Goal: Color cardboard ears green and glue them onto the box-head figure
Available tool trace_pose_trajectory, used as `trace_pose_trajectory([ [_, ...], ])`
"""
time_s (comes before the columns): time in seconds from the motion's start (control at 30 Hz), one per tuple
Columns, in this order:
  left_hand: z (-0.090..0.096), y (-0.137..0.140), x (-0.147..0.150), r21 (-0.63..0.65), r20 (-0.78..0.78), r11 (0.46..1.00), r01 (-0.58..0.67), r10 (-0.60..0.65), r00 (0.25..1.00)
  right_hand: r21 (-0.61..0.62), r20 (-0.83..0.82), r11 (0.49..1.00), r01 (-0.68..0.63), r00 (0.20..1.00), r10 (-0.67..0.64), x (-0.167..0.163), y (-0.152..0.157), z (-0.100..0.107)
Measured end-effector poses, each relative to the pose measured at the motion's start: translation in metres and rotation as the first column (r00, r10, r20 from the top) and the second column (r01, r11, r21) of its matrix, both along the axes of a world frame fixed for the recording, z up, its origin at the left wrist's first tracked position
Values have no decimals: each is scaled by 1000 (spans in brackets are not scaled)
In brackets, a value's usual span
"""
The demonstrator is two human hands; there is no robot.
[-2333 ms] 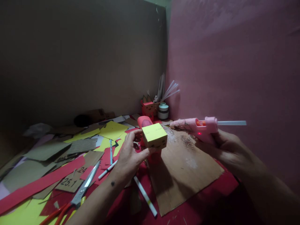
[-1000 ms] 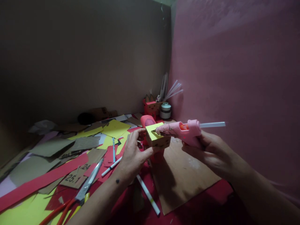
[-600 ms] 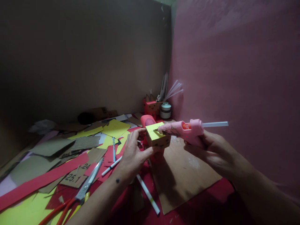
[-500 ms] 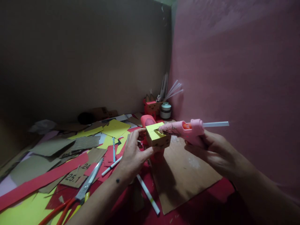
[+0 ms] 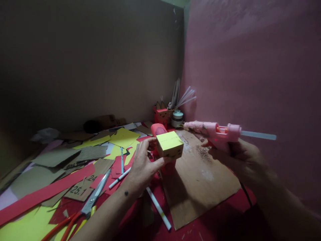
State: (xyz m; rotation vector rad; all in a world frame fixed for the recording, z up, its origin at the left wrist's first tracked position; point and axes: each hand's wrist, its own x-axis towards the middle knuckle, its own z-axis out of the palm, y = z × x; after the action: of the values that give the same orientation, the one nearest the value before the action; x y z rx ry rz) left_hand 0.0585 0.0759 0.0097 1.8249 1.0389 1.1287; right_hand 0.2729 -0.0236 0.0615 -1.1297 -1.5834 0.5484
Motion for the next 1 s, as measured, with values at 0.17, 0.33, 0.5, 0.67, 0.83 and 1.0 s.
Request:
trace_pose_trajectory([
  [0.17,0,1,0,3,7,1000,-7,7,1000,-89,-101,989,120,987,-129,21,1,-18],
  [0.33,-4,3,0,9,2,1000,-2,2,1000,-420,-492,898,131,799,-346,28,-1,-53],
  [0.5,-3,4,0,3,-7,1000,-4,4,1000,-500,-729,865,-49,562,-390,21,7,-75],
  [0.67,0,4,1,-6,-9,1000,-2,2,1000,-542,-767,831,-126,479,-428,32,19,-78],
  [0.83,2,1,0,9,-10,1000,-2,2,1000,-545,-738,831,-108,533,-415,36,13,-74],
  [1.0,1,-1,1,10,-11,1000,-7,7,1000,-560,-561,820,117,675,-479,34,-18,-82],
])
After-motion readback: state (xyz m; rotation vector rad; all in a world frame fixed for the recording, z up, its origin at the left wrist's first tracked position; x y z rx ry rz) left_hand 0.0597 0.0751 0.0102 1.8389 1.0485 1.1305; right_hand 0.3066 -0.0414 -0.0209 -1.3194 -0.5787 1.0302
